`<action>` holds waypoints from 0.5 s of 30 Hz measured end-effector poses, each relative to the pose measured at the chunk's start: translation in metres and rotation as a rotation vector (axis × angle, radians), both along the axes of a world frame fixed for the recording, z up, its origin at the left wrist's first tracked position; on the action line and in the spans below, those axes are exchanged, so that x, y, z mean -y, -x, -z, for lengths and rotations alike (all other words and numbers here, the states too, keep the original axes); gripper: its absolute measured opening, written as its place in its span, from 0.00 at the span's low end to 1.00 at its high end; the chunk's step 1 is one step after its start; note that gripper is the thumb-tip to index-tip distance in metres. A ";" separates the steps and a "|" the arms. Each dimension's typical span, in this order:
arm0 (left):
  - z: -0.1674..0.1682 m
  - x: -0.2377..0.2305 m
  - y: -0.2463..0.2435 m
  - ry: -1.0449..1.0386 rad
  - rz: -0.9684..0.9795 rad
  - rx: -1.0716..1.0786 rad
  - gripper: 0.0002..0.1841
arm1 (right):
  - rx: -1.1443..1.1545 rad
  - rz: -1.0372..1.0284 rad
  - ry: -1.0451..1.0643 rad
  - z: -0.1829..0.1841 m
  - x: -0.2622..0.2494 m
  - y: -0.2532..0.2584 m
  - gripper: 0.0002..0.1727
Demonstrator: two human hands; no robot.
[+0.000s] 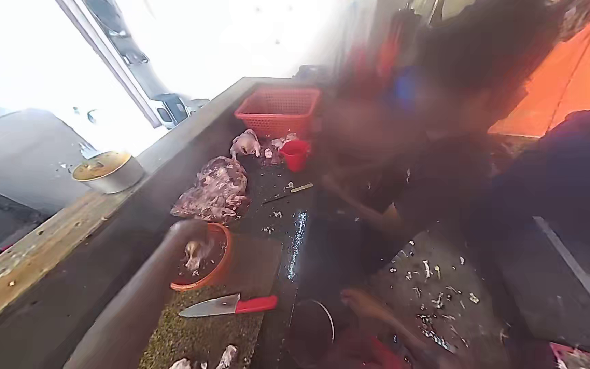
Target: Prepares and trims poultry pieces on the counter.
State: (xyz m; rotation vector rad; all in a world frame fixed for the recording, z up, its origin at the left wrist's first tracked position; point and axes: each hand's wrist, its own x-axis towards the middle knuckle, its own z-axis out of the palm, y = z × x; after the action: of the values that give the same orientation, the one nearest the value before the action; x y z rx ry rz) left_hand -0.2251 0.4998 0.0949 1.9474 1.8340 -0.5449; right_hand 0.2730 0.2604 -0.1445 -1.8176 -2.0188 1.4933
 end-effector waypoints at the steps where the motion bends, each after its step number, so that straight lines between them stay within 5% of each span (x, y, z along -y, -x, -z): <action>1: -0.027 -0.014 0.002 -0.104 0.004 0.165 0.18 | -0.012 -0.032 0.002 -0.005 -0.002 0.006 0.26; 4: -0.111 -0.024 -0.020 -0.576 -0.171 0.663 0.17 | -0.062 -0.197 -0.007 -0.025 -0.026 0.039 0.24; 7: -0.179 0.012 -0.060 -0.845 -0.174 0.473 0.20 | -0.136 -0.410 -0.118 -0.056 -0.060 0.080 0.23; 10: -0.143 0.029 -0.036 -0.824 -0.249 0.529 0.24 | -0.236 -0.607 -0.258 -0.093 -0.097 0.124 0.22; 15: -0.016 0.129 0.014 -0.779 -0.548 0.622 0.26 | -0.419 -0.789 -0.503 -0.160 -0.152 0.209 0.18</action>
State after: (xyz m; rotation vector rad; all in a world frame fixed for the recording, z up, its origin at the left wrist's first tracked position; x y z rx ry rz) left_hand -0.2393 0.3705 0.1113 1.5744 2.1353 0.9626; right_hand 0.0639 0.4123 0.0158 -0.4815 -2.6488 1.1436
